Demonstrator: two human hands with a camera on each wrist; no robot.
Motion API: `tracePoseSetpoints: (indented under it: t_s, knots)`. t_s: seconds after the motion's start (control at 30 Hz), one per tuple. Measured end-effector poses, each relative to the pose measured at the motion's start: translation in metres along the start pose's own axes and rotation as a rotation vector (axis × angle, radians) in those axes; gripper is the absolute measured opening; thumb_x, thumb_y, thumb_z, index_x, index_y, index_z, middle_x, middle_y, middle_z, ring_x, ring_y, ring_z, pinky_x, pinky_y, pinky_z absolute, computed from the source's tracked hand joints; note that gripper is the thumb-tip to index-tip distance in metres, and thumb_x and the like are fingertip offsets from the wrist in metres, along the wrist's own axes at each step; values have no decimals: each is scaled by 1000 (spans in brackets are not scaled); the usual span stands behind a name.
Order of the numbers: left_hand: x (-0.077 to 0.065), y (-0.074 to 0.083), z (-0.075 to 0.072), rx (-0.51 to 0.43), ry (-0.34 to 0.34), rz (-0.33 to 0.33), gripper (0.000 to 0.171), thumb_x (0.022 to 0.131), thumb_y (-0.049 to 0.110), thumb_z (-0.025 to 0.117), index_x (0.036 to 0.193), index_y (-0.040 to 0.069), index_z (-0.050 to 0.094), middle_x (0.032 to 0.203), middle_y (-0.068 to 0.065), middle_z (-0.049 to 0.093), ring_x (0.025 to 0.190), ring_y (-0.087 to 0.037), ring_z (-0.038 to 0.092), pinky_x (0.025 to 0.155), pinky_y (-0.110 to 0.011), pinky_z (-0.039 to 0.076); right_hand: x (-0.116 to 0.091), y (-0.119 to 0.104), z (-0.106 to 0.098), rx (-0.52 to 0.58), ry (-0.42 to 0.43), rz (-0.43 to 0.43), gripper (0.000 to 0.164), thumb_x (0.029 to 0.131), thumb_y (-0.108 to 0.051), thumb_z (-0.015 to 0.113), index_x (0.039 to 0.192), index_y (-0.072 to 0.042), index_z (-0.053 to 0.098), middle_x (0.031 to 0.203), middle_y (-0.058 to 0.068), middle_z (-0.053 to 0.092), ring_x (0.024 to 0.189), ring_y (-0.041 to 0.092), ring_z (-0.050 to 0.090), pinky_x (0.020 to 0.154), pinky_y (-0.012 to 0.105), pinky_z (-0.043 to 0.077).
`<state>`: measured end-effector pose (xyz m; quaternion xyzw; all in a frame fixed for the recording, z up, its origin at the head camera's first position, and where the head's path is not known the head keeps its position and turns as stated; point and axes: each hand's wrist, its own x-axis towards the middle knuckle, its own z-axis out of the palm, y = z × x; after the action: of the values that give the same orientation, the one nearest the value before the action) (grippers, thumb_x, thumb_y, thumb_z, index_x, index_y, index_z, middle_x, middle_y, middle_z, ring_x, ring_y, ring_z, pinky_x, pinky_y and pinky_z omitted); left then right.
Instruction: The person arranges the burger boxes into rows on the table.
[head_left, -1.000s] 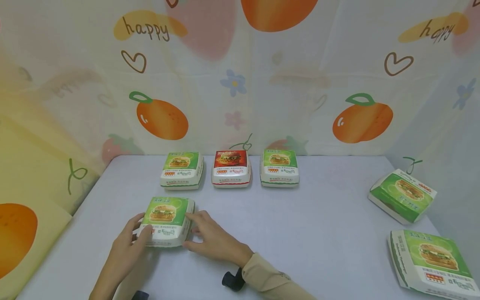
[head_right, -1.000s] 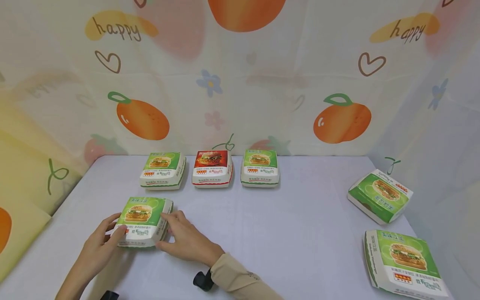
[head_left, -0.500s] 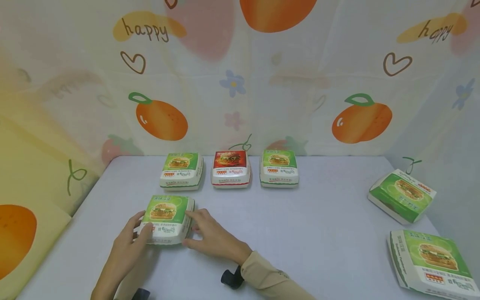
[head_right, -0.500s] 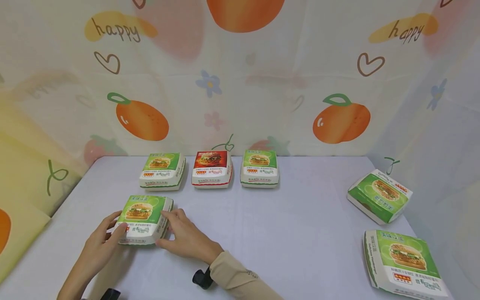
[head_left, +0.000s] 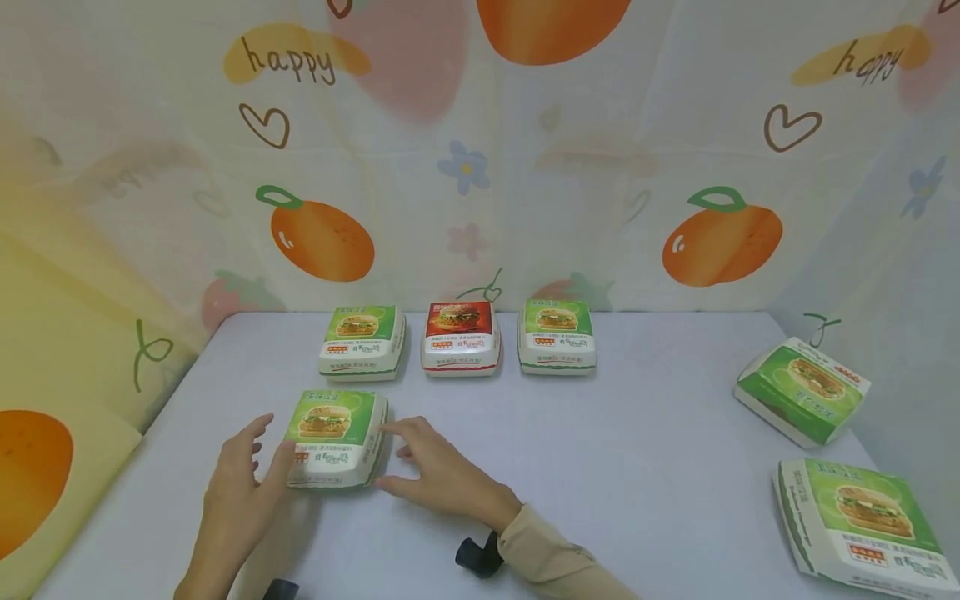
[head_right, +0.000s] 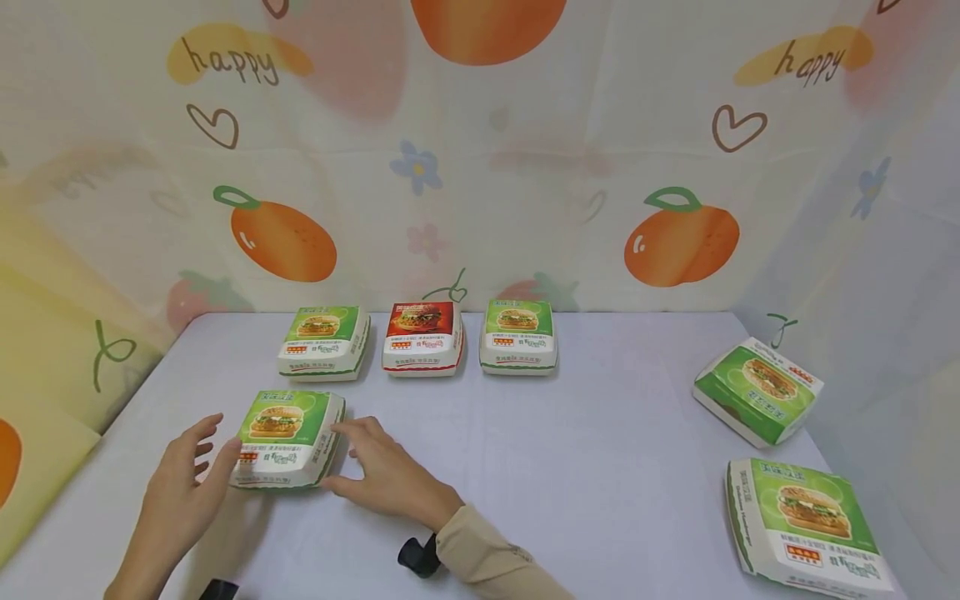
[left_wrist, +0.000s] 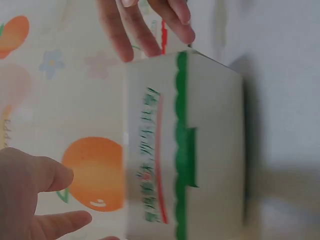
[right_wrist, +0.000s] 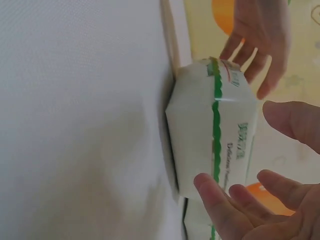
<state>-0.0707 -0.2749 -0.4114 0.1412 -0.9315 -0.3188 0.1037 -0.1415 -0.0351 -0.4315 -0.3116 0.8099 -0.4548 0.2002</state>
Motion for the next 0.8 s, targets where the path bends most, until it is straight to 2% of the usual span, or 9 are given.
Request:
tracePoseSetpoints:
  t_s: [0.1, 0.27, 0.53, 0.8]
  knots:
    - [-5, 10, -2, 10, 51, 60, 51, 102, 30, 50, 145, 3, 43, 139, -30, 46, 119, -47, 50, 88, -63, 45, -6, 1, -8, -8, 11, -8, 62, 94, -31, 68, 148, -16, 41, 147, 4, 46, 124, 19, 59, 101, 25, 50]
    - [-10, 25, 0, -1, 68, 133, 47, 101, 27, 53, 142, 4, 47, 135, -25, 51, 119, -42, 51, 91, -60, 45, -17, 5, -24, -10, 38, 6, 59, 96, -33, 66, 148, -18, 42, 149, 2, 47, 128, 22, 58, 104, 33, 50]
    - [-12, 45, 5, -68, 25, 231, 44, 101, 27, 56, 139, 5, 51, 137, -19, 52, 127, -40, 49, 97, -65, 41, -37, 11, -52, 2, 104, 22, 59, 96, -34, 65, 148, -17, 43, 149, 2, 47, 131, 27, 55, 107, 47, 47]
    - [-10, 65, 20, -96, -49, 285, 43, 101, 25, 57, 139, 8, 51, 140, -15, 53, 132, -37, 48, 101, -62, 42, -56, 16, -76, -15, 168, 43, 58, 95, -33, 66, 146, -14, 45, 147, 7, 49, 129, 36, 54, 106, 54, 46]
